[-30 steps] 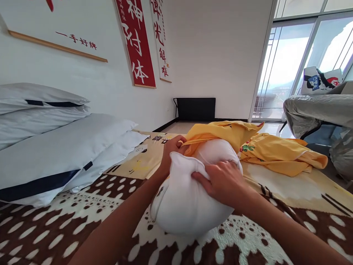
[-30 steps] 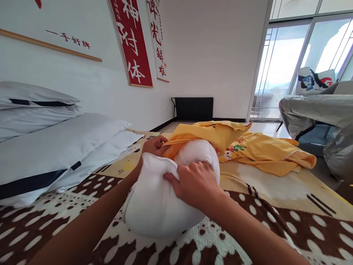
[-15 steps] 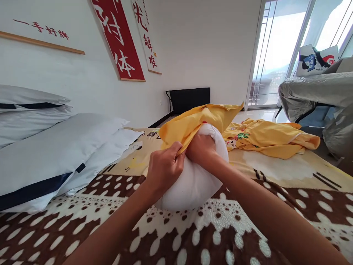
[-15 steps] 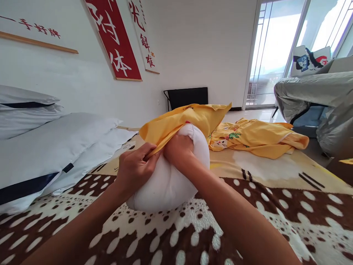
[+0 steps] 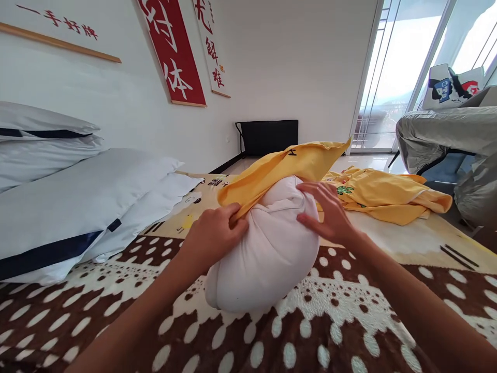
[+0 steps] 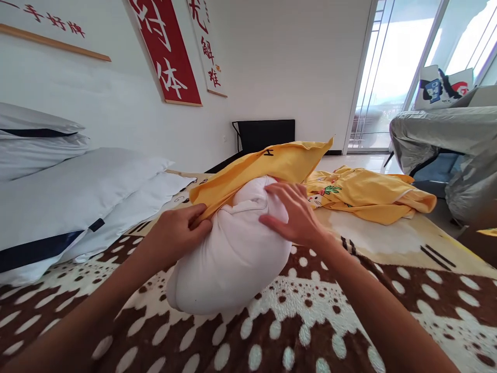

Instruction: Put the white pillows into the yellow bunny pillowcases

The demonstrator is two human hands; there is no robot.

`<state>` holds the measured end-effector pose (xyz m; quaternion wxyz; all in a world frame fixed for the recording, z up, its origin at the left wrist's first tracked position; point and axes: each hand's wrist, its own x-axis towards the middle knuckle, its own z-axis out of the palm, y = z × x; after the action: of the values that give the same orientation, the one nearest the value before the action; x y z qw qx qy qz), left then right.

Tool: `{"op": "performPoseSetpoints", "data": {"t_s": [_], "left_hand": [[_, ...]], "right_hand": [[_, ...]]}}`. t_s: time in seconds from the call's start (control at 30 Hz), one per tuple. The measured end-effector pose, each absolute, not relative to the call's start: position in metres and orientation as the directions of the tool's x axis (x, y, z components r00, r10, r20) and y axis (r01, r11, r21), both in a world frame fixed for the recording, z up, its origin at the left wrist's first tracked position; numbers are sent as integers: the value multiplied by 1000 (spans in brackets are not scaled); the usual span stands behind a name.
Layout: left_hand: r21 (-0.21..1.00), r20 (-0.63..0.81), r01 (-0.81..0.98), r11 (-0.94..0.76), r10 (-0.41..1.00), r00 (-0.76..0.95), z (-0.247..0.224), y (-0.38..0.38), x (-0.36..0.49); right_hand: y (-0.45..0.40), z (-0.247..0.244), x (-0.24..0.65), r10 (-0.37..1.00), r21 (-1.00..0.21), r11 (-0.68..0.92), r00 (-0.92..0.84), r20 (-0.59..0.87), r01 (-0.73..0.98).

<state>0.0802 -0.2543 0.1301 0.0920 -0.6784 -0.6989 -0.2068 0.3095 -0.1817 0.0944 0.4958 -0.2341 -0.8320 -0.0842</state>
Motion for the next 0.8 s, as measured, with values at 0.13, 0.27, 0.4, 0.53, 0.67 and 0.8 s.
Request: {"op": "performPoseSetpoints", "data": {"t_s": [0.13, 0.27, 0.4, 0.53, 0.67, 0.8], "left_hand": [[323, 540, 944, -70, 833, -123, 139, -241, 83], [465, 616, 877, -121, 756, -222, 134, -233, 74], [498, 659, 852, -160, 709, -252, 125, -239, 70], [214, 751, 951, -223, 660, -14, 116, -252, 81], [-2, 805, 985, -174, 584, 104, 102, -263, 77], [-128, 816, 968, -217, 531, 227, 80, -282, 69]], "right_hand": [[-187, 93, 288, 351, -142, 906, -523, 777, 398], [-190, 112, 250, 349, -90, 914, -651, 674, 397], [-173, 116, 212, 374, -47, 906, -744, 554, 420], [-147, 104, 178, 431, -56, 872, -710, 557, 486], [-138, 95, 175, 466, -122, 849, -621, 630, 514], [-149, 88, 196, 474, -146, 828, -538, 697, 541]]}}
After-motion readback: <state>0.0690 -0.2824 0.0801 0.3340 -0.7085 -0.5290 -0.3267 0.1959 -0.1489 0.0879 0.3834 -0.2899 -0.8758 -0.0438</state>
